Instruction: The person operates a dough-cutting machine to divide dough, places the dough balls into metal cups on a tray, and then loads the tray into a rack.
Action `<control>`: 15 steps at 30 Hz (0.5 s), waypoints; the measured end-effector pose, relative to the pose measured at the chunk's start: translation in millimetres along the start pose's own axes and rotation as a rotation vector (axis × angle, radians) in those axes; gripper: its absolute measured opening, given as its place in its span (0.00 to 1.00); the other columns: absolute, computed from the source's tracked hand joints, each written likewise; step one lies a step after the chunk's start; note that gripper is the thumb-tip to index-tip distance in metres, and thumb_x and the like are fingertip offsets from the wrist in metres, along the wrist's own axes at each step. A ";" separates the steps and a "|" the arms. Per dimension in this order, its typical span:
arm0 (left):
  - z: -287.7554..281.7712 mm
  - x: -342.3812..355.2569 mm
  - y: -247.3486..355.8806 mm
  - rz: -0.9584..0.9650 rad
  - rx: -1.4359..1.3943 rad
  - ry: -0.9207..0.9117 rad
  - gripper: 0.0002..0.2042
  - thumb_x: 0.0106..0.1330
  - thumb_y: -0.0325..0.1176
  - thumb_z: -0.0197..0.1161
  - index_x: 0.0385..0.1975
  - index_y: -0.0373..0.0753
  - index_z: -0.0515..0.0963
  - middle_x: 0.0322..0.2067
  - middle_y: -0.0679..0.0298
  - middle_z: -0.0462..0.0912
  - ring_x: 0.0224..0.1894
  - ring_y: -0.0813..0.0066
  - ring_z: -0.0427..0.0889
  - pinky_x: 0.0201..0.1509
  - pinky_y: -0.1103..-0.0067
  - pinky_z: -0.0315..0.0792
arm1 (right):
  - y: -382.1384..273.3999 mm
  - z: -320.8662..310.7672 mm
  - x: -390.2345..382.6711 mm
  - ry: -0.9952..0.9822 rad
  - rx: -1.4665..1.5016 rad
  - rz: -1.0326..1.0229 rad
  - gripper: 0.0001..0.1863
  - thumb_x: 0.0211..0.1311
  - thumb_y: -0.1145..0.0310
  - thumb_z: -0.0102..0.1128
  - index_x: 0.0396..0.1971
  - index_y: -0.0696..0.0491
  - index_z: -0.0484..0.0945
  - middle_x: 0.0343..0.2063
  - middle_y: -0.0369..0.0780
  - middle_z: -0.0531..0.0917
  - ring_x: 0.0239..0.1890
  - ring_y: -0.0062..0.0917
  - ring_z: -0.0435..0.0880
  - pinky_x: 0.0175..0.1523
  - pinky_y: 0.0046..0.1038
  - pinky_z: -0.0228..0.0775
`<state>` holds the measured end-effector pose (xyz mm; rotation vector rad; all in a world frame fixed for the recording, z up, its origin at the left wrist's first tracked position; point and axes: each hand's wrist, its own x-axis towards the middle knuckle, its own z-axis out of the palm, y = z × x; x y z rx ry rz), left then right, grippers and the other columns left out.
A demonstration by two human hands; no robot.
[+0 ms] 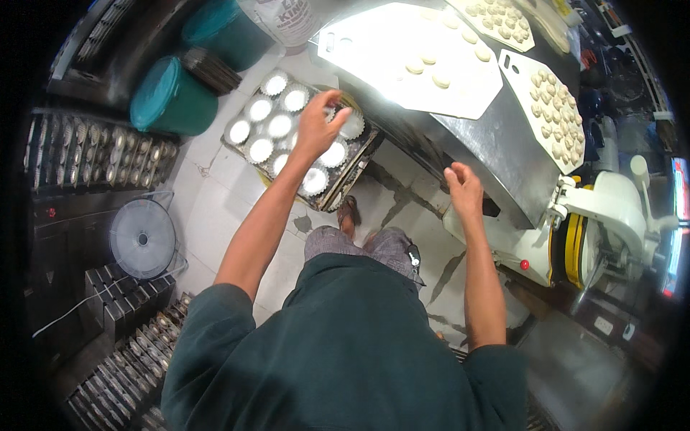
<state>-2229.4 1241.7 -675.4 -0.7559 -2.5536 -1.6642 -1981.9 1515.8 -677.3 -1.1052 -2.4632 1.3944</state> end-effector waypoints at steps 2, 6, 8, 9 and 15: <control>32.9 37.1 11.6 0.094 0.100 -0.028 0.27 0.58 0.36 0.73 0.56 0.32 0.75 0.51 0.50 0.81 0.54 0.54 0.80 0.60 0.64 0.73 | -1.4 -7.3 39.1 0.068 -0.081 -0.118 0.20 0.67 0.61 0.65 0.53 0.59 0.81 0.42 0.44 0.88 0.44 0.27 0.87 0.51 0.29 0.78; 93.6 107.4 6.3 0.222 0.280 -0.038 0.35 0.55 0.39 0.74 0.62 0.31 0.70 0.56 0.49 0.78 0.62 0.50 0.73 0.64 0.61 0.69 | -43.7 -10.0 109.7 0.069 -0.113 -0.183 0.21 0.68 0.62 0.64 0.55 0.60 0.80 0.44 0.48 0.87 0.48 0.31 0.87 0.55 0.33 0.77; 114.1 116.7 4.5 0.215 0.327 -0.116 0.36 0.55 0.39 0.74 0.63 0.32 0.69 0.57 0.49 0.77 0.63 0.49 0.72 0.64 0.62 0.69 | -56.1 -10.9 145.2 0.030 -0.094 -0.196 0.22 0.68 0.63 0.64 0.56 0.60 0.79 0.45 0.48 0.87 0.49 0.32 0.87 0.55 0.33 0.78; 122.4 122.6 7.0 0.188 0.345 -0.165 0.36 0.55 0.39 0.74 0.64 0.33 0.69 0.57 0.50 0.77 0.62 0.49 0.72 0.64 0.62 0.69 | -66.6 -13.5 159.0 0.019 -0.095 -0.197 0.22 0.68 0.63 0.63 0.57 0.60 0.78 0.46 0.48 0.87 0.49 0.32 0.87 0.55 0.33 0.78; 134.5 148.0 7.7 0.218 0.416 -0.215 0.34 0.54 0.41 0.72 0.62 0.36 0.72 0.51 0.50 0.80 0.56 0.50 0.76 0.62 0.62 0.70 | -77.2 -31.2 209.4 0.011 -0.036 -0.263 0.21 0.69 0.65 0.62 0.58 0.59 0.78 0.47 0.48 0.86 0.50 0.34 0.86 0.57 0.33 0.77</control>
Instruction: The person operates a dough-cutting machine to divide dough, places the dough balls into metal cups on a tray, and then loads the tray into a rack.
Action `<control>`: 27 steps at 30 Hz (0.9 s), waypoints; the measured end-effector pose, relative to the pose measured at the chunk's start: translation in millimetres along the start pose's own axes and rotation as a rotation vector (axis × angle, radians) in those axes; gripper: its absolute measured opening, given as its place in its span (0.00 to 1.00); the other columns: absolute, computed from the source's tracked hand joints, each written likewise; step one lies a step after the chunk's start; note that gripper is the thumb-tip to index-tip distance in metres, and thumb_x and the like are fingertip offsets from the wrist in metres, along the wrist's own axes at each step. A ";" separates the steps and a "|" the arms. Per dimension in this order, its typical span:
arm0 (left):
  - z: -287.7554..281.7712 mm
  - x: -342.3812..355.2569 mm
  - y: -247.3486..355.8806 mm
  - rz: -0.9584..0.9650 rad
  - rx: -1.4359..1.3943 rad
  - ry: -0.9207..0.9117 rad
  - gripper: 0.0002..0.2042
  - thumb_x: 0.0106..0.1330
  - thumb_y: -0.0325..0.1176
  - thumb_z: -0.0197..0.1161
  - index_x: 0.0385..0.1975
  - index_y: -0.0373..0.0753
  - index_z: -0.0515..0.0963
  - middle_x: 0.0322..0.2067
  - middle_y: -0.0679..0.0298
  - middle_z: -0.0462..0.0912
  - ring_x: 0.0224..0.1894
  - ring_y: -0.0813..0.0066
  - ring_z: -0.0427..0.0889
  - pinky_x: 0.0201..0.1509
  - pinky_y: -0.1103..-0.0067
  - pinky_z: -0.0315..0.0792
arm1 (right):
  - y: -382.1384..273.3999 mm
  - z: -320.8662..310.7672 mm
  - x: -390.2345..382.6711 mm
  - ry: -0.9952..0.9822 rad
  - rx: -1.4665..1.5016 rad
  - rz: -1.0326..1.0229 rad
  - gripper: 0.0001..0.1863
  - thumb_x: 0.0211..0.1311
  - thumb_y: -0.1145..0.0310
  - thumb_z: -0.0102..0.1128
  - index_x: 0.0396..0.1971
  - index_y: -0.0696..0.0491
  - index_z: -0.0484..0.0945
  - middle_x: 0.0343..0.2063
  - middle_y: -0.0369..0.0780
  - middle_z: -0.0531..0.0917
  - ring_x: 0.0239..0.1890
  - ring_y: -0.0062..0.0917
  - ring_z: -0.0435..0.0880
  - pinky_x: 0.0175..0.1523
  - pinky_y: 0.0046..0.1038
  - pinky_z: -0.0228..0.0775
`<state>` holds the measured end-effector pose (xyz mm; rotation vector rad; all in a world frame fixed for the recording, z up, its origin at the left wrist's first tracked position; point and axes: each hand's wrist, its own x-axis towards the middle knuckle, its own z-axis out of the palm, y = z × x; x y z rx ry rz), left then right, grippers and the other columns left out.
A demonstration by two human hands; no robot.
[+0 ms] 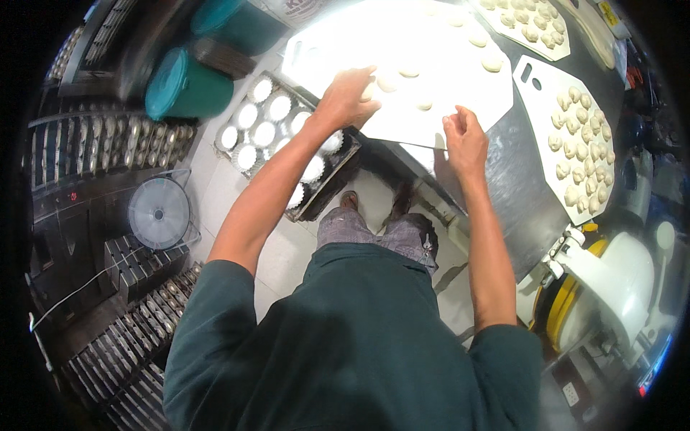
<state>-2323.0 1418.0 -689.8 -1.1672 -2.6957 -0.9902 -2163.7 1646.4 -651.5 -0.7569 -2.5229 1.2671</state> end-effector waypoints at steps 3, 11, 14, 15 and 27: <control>-5.9 10.8 2.3 -0.030 -0.005 -0.020 0.29 0.54 0.40 0.71 0.57 0.38 0.76 0.47 0.51 0.80 0.52 0.51 0.77 0.59 0.63 0.71 | 7.7 -0.7 11.6 -0.007 0.030 -0.095 0.21 0.68 0.65 0.62 0.57 0.59 0.77 0.46 0.48 0.86 0.50 0.34 0.87 0.57 0.33 0.77; -10.3 -5.2 29.7 -0.146 -0.272 0.103 0.13 0.55 0.35 0.71 0.37 0.38 0.79 0.37 0.55 0.77 0.47 0.56 0.78 0.51 0.66 0.74 | 19.7 -52.1 20.4 0.196 0.037 -0.095 0.21 0.67 0.68 0.62 0.58 0.59 0.77 0.50 0.49 0.85 0.53 0.35 0.84 0.59 0.34 0.74; 10.5 -10.5 104.2 0.119 -0.626 -0.101 0.10 0.58 0.33 0.70 0.32 0.38 0.77 0.34 0.59 0.76 0.42 0.60 0.79 0.46 0.70 0.75 | 121.1 -114.8 -56.7 0.335 -0.203 0.120 0.22 0.66 0.67 0.62 0.59 0.56 0.77 0.55 0.47 0.81 0.58 0.38 0.80 0.65 0.37 0.69; 20.4 -7.6 126.0 0.217 -0.661 -0.222 0.10 0.59 0.33 0.70 0.34 0.38 0.77 0.34 0.59 0.76 0.43 0.61 0.79 0.44 0.70 0.75 | 136.2 -136.1 -86.4 0.350 -0.299 0.193 0.23 0.66 0.66 0.62 0.60 0.57 0.75 0.57 0.48 0.79 0.60 0.40 0.77 0.67 0.38 0.66; 178.7 72.4 248.0 0.659 -0.257 -0.235 0.08 0.62 0.33 0.64 0.37 0.39 0.77 0.34 0.59 0.75 0.40 0.60 0.74 0.49 0.66 0.68 | 162.7 -173.2 -144.7 0.397 -0.680 0.081 0.31 0.62 0.62 0.63 0.64 0.55 0.68 0.63 0.50 0.70 0.67 0.48 0.65 0.73 0.47 0.53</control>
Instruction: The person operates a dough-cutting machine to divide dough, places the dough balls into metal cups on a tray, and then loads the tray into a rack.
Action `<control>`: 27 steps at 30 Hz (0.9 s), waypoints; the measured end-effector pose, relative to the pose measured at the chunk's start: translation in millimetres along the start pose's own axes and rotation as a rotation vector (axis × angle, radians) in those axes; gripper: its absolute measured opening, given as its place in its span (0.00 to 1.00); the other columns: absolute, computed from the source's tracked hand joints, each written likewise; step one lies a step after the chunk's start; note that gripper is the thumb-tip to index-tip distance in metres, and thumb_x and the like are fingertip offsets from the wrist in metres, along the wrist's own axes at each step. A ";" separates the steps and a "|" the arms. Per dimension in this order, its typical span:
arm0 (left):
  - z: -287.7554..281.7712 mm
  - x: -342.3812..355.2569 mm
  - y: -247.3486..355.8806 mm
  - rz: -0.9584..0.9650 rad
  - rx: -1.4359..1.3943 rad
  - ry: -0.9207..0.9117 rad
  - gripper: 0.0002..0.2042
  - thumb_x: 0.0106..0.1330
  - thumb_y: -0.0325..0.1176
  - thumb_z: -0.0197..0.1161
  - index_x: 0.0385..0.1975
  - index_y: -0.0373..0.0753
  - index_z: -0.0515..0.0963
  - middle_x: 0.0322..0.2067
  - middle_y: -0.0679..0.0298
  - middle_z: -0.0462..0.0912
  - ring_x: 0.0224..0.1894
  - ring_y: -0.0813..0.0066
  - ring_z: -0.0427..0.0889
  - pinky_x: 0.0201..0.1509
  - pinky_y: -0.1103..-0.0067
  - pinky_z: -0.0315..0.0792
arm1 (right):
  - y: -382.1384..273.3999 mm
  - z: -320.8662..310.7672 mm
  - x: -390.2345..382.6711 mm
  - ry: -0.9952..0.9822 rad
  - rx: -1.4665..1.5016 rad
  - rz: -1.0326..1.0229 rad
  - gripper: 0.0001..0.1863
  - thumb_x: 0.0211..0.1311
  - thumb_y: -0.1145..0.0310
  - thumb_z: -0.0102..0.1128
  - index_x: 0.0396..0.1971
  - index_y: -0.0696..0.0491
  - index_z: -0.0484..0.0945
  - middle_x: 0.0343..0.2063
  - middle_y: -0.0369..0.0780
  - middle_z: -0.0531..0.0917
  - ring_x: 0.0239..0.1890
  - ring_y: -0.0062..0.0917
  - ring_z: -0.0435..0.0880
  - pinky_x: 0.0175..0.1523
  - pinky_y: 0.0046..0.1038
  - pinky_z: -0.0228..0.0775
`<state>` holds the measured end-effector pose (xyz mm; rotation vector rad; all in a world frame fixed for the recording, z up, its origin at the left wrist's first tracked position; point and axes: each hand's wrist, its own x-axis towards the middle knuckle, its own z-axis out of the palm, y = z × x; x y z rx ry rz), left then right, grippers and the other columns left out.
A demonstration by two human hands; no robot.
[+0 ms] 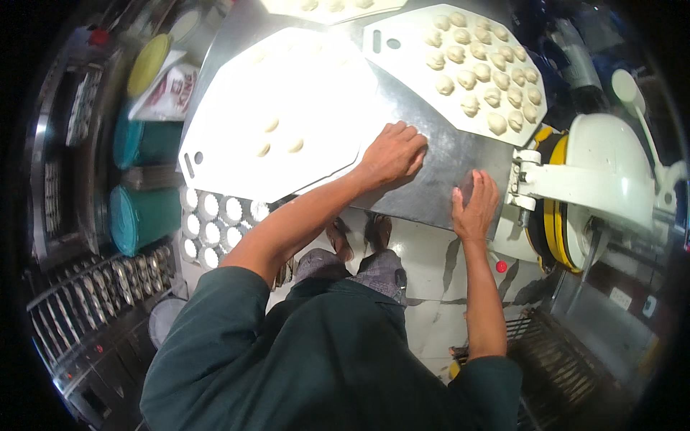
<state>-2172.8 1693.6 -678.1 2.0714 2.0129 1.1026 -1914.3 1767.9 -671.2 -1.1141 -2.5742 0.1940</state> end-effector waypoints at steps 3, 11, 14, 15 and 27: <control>-1.2 -30.6 28.0 -0.062 -0.084 -0.093 0.09 0.64 0.32 0.64 0.42 0.40 0.78 0.37 0.58 0.76 0.42 0.58 0.73 0.49 0.66 0.68 | 5.7 -1.8 -8.5 -0.006 0.000 0.044 0.32 0.61 0.60 0.64 0.64 0.54 0.69 0.64 0.50 0.69 0.68 0.47 0.64 0.73 0.47 0.53; -0.3 32.1 0.2 -0.030 -0.067 -0.096 0.06 0.64 0.30 0.61 0.39 0.40 0.77 0.34 0.55 0.76 0.40 0.55 0.75 0.48 0.63 0.68 | 0.3 -9.3 9.9 -0.018 0.046 0.032 0.32 0.60 0.60 0.65 0.63 0.55 0.70 0.64 0.49 0.69 0.69 0.46 0.63 0.74 0.48 0.50; 30.0 52.7 28.7 -0.024 -0.131 -0.044 0.03 0.60 0.27 0.60 0.31 0.37 0.74 0.31 0.54 0.77 0.40 0.53 0.75 0.48 0.63 0.68 | 3.6 -15.7 3.9 -0.025 0.049 0.053 0.32 0.61 0.60 0.64 0.63 0.56 0.70 0.65 0.49 0.69 0.69 0.47 0.62 0.75 0.49 0.49; 36.5 47.9 38.4 -0.034 -0.152 -0.051 0.04 0.60 0.27 0.61 0.33 0.37 0.75 0.31 0.54 0.77 0.39 0.53 0.75 0.47 0.63 0.68 | 8.6 -15.7 2.0 -0.015 0.042 0.052 0.31 0.61 0.60 0.64 0.63 0.57 0.70 0.65 0.50 0.69 0.69 0.47 0.62 0.75 0.49 0.49; 10.3 40.9 27.0 -0.151 -0.120 -0.053 0.12 0.57 0.26 0.62 0.42 0.42 0.76 0.33 0.60 0.79 0.40 0.57 0.77 0.49 0.63 0.69 | 5.2 -17.8 5.0 -0.005 0.075 0.003 0.31 0.62 0.61 0.64 0.62 0.57 0.70 0.65 0.51 0.68 0.68 0.49 0.62 0.75 0.52 0.47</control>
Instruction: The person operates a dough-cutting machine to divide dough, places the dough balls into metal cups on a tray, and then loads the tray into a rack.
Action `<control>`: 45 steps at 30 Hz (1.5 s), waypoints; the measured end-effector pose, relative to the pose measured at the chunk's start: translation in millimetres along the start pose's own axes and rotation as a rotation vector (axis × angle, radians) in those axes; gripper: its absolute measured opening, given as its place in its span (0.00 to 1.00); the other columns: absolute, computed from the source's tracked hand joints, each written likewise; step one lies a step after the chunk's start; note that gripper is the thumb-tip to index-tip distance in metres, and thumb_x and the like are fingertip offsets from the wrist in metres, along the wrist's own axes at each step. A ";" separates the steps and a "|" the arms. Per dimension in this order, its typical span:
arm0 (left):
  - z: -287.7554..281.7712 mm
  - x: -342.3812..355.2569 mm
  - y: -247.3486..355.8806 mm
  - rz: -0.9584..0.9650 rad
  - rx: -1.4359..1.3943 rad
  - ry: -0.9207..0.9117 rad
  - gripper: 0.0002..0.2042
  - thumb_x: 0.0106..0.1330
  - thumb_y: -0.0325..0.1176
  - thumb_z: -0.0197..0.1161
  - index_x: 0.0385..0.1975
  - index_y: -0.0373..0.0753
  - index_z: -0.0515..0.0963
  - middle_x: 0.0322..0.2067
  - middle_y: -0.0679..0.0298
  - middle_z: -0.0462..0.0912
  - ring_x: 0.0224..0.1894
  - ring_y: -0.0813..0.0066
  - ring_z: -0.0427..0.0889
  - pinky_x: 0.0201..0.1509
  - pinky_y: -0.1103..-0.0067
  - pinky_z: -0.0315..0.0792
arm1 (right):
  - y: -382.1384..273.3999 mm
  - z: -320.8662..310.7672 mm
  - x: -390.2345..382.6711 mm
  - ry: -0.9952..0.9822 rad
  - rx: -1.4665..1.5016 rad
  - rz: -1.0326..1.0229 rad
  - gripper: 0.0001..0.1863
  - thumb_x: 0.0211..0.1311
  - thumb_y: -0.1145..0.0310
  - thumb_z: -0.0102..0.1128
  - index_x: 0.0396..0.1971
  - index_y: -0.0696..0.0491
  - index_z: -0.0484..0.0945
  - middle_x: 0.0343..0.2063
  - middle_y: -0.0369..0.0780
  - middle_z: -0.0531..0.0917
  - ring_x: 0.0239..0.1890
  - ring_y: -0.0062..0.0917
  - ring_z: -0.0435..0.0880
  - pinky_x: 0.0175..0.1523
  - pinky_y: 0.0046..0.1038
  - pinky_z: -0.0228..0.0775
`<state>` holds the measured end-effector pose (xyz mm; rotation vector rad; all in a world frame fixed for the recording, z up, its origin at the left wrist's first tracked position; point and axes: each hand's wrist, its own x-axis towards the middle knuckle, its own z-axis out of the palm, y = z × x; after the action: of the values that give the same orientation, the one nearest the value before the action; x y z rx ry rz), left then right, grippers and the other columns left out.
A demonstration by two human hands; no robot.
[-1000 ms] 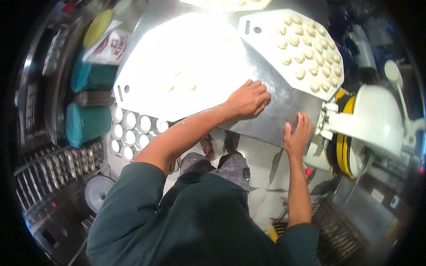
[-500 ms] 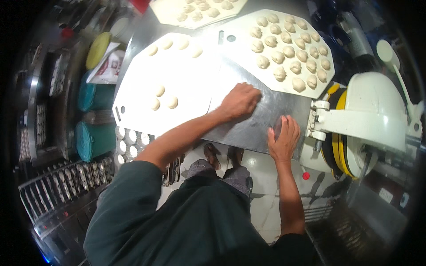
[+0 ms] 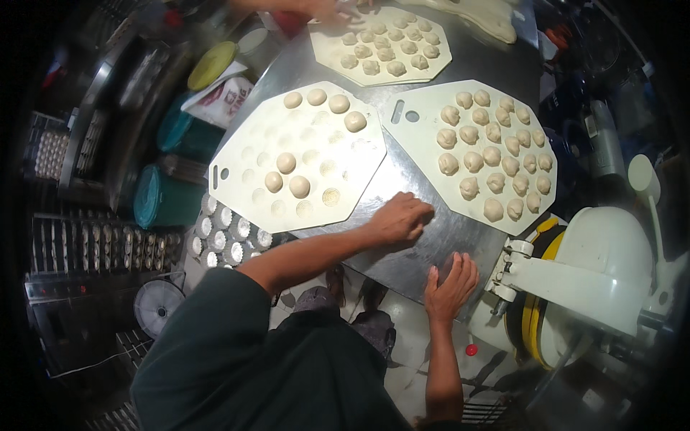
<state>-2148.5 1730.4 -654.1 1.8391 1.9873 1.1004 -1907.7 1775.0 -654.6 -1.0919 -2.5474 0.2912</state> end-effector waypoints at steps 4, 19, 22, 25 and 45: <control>20.7 -4.3 20.9 -0.013 -0.032 0.053 0.07 0.58 0.26 0.60 0.35 0.41 0.75 0.29 0.58 0.79 0.37 0.53 0.77 0.47 0.63 0.70 | -1.7 -4.0 -0.2 -0.035 0.015 0.035 0.32 0.60 0.61 0.65 0.62 0.57 0.70 0.65 0.51 0.68 0.68 0.49 0.62 0.75 0.52 0.49; 10.5 6.0 23.0 -0.016 -0.020 0.037 0.09 0.57 0.26 0.63 0.38 0.41 0.77 0.33 0.58 0.78 0.42 0.55 0.76 0.50 0.64 0.70 | 3.8 -6.2 1.2 0.092 0.015 -0.029 0.30 0.58 0.61 0.67 0.59 0.57 0.72 0.63 0.50 0.71 0.67 0.49 0.65 0.72 0.52 0.54; 17.2 -24.4 35.4 0.007 -0.028 0.093 0.10 0.57 0.26 0.63 0.39 0.41 0.77 0.33 0.58 0.77 0.41 0.55 0.75 0.49 0.65 0.70 | 5.5 -6.7 1.3 0.082 0.025 -0.026 0.30 0.57 0.61 0.67 0.59 0.56 0.72 0.63 0.50 0.71 0.67 0.49 0.65 0.71 0.52 0.54; 17.2 -59.0 2.4 0.048 -0.082 0.042 0.14 0.55 0.26 0.63 0.43 0.41 0.78 0.34 0.57 0.77 0.41 0.55 0.75 0.50 0.64 0.69 | 5.0 -10.1 -1.8 0.056 0.035 -0.002 0.30 0.57 0.61 0.67 0.59 0.57 0.72 0.63 0.50 0.71 0.67 0.49 0.64 0.72 0.52 0.53; -7.6 -26.9 -7.3 0.027 0.010 -0.129 0.10 0.55 0.26 0.62 0.38 0.39 0.81 0.31 0.55 0.79 0.40 0.54 0.77 0.48 0.65 0.71 | 7.5 -2.9 -4.9 0.057 0.035 -0.006 0.30 0.62 0.58 0.67 0.61 0.54 0.72 0.63 0.49 0.70 0.68 0.45 0.63 0.73 0.49 0.51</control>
<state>-2153.6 1703.1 -662.1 1.8956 1.9047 0.9543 -1898.5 1776.7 -655.4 -1.0642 -2.4855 0.2980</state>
